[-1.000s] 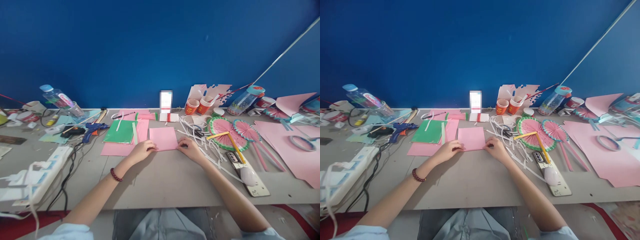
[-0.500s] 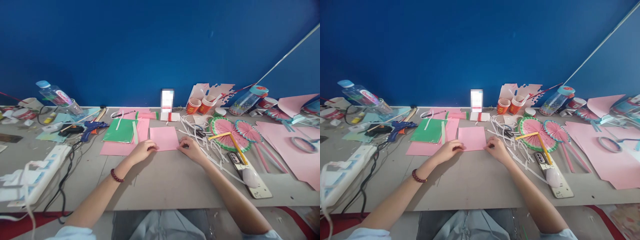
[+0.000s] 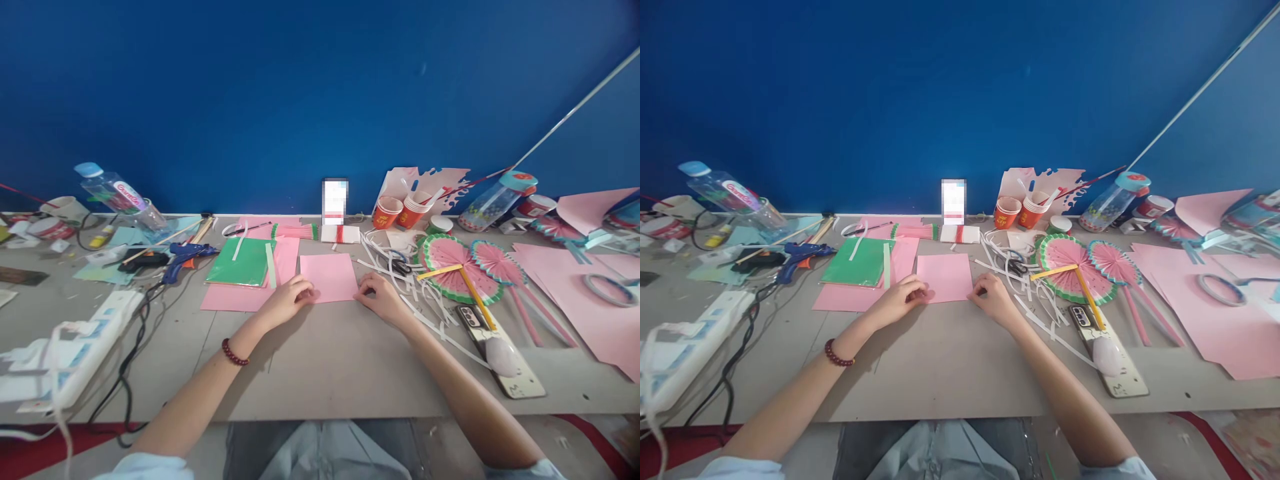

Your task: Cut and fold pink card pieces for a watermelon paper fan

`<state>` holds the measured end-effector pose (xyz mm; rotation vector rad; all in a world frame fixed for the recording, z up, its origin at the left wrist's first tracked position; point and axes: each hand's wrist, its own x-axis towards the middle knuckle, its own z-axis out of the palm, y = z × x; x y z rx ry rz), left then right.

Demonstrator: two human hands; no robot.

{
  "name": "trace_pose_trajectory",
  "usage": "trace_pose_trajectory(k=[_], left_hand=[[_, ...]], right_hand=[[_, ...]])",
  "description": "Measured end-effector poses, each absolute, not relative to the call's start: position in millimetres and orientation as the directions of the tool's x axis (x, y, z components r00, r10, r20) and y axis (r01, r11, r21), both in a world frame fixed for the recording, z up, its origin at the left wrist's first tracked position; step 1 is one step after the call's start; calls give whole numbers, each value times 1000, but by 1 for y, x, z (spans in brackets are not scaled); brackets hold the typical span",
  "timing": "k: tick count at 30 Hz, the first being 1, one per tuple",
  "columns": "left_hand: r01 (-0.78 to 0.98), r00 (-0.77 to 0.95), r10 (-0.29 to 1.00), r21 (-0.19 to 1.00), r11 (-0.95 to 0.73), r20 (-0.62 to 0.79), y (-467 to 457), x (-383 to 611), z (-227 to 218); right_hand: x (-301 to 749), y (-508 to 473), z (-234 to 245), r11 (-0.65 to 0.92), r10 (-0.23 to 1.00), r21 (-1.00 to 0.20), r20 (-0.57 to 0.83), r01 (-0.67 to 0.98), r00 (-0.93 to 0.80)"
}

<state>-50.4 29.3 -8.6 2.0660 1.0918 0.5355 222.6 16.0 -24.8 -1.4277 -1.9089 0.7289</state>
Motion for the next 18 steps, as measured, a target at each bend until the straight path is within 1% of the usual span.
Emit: trace_pose_trajectory(k=[4,7,10,14,18], left_hand=[[537,555,831,751,-385,29,27,-49,-7],[543,559,828,735,-406,43,27,-49,-5],[569,560,827,708,-418,38,27,-49,-5],[571,565,824,699,-431,47,28,-50,-8],[525,570,817,726,-445,89,28,-52,-14]], right_hand=[[224,17,-29,270,963,-684,197,678,-185],[223,15,-31,219,973,-605,194,766,-125],[222,13,-32,170,980,-548,178,819,-85],[222,9,-34,153,984,-523,163,838,-78],[222,6,-35,206,972,-521,206,828,-112]])
